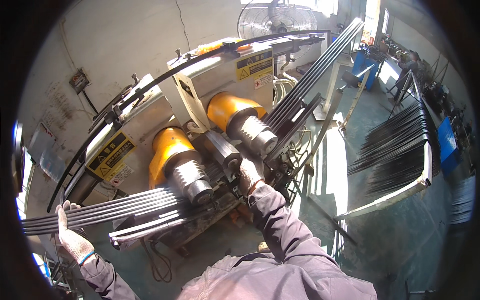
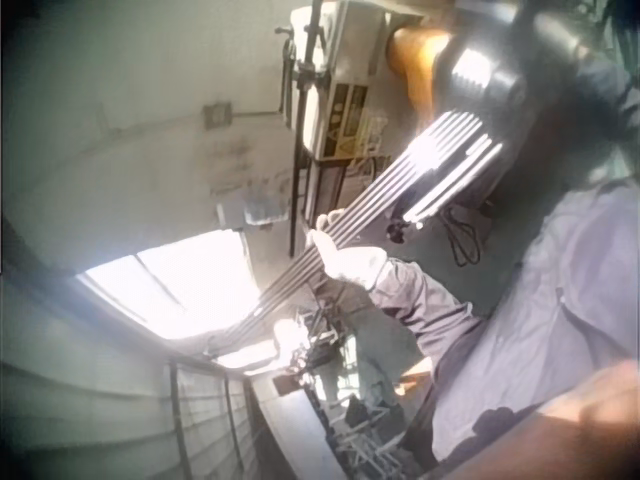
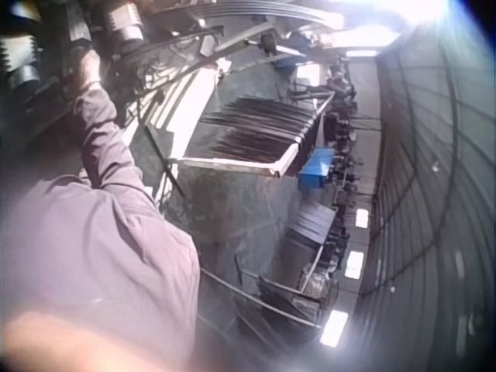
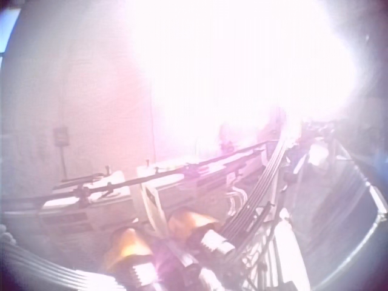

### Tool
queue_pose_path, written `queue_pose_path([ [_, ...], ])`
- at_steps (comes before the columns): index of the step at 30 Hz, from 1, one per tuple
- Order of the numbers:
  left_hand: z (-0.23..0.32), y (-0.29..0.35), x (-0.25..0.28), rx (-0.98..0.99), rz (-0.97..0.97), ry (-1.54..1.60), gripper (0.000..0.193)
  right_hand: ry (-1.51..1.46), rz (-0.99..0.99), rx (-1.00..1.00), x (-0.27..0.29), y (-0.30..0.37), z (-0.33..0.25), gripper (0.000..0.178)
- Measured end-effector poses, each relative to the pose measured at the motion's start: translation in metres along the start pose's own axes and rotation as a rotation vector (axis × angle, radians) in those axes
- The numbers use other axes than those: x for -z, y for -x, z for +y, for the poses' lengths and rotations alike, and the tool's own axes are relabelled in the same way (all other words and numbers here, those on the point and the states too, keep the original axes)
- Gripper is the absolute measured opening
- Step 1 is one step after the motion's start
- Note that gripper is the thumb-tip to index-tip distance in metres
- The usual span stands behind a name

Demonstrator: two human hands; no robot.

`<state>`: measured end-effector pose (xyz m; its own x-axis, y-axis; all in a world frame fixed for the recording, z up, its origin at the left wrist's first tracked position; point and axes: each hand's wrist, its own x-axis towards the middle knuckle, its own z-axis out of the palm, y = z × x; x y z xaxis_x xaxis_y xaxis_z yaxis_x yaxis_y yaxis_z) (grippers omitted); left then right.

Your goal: The person feeds straight metal rods into a bending machine, guides them through the rollers, and collects the bent rods into a stack. The process is repeated continuously throughout the clip.

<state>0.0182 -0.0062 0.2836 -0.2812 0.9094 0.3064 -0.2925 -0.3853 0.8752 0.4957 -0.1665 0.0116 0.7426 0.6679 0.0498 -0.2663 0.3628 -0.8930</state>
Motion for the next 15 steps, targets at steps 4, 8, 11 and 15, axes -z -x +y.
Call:
queue_pose_path([
  [4, 0.021, 0.011, -0.061, -0.066, -0.119, 0.038, 0.036, 0.156, 0.018, -0.080, -0.007, -0.006, -0.035, 0.025],
  [8, 0.046, 0.018, -0.118, -0.094, -0.207, 0.008, 0.042, 0.752, -0.047, 0.382, -0.001, -0.011, -0.043, 0.045],
  [11, 0.053, 0.028, -0.149, -0.165, -0.334, -0.111, 0.041, 0.704, -0.101, 0.384, 0.007, -0.013, -0.042, 0.061],
  [15, 0.046, 0.045, -0.183, -0.172, -0.459, -0.356, 0.026, 0.701, -0.129, 0.358, 0.014, -0.016, -0.039, 0.046],
])
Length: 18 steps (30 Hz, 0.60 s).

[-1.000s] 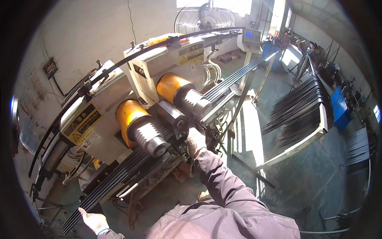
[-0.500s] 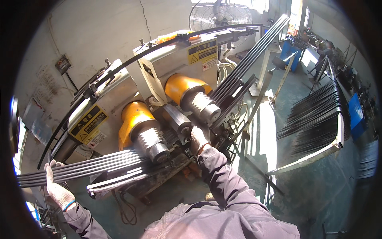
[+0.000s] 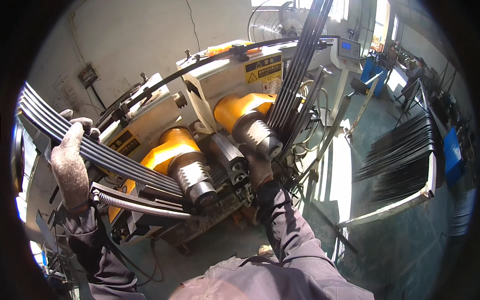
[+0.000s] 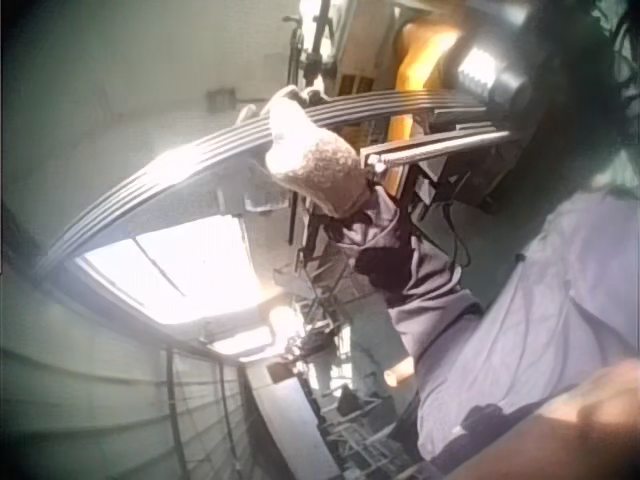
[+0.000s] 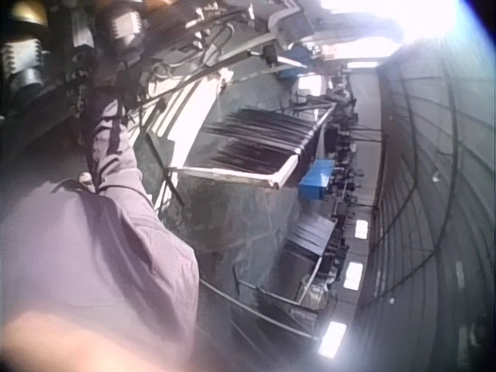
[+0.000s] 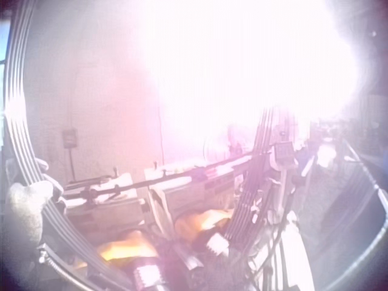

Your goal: The person feeds straight metal rods into a bending machine, guides them through the rollers, and collects the bent rods into a stack. The process is repeated continuously throughout the clip.

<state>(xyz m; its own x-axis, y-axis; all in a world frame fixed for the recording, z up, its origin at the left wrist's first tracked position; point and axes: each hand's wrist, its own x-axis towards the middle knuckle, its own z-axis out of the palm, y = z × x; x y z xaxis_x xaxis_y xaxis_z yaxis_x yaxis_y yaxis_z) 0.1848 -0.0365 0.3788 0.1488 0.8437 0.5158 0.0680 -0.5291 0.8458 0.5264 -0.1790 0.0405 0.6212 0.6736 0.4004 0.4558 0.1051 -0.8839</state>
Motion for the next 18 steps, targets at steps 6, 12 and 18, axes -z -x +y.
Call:
queue_pose_path([
  [6, -0.002, -0.026, -0.061, -0.558, -0.370, -0.262, 0.021, 0.283, 0.018, 0.089, -0.001, -0.001, 0.008, 0.032],
  [12, -0.004, -0.032, -0.077, -0.389, -0.464, 0.101, 0.040, 0.034, 0.108, 0.105, -0.005, 0.000, 0.009, 0.036],
  [18, 0.008, -0.024, -0.078, -0.289, -0.398, 0.001, 0.038, -0.279, 0.107, -0.174, -0.006, -0.001, 0.006, 0.037],
])
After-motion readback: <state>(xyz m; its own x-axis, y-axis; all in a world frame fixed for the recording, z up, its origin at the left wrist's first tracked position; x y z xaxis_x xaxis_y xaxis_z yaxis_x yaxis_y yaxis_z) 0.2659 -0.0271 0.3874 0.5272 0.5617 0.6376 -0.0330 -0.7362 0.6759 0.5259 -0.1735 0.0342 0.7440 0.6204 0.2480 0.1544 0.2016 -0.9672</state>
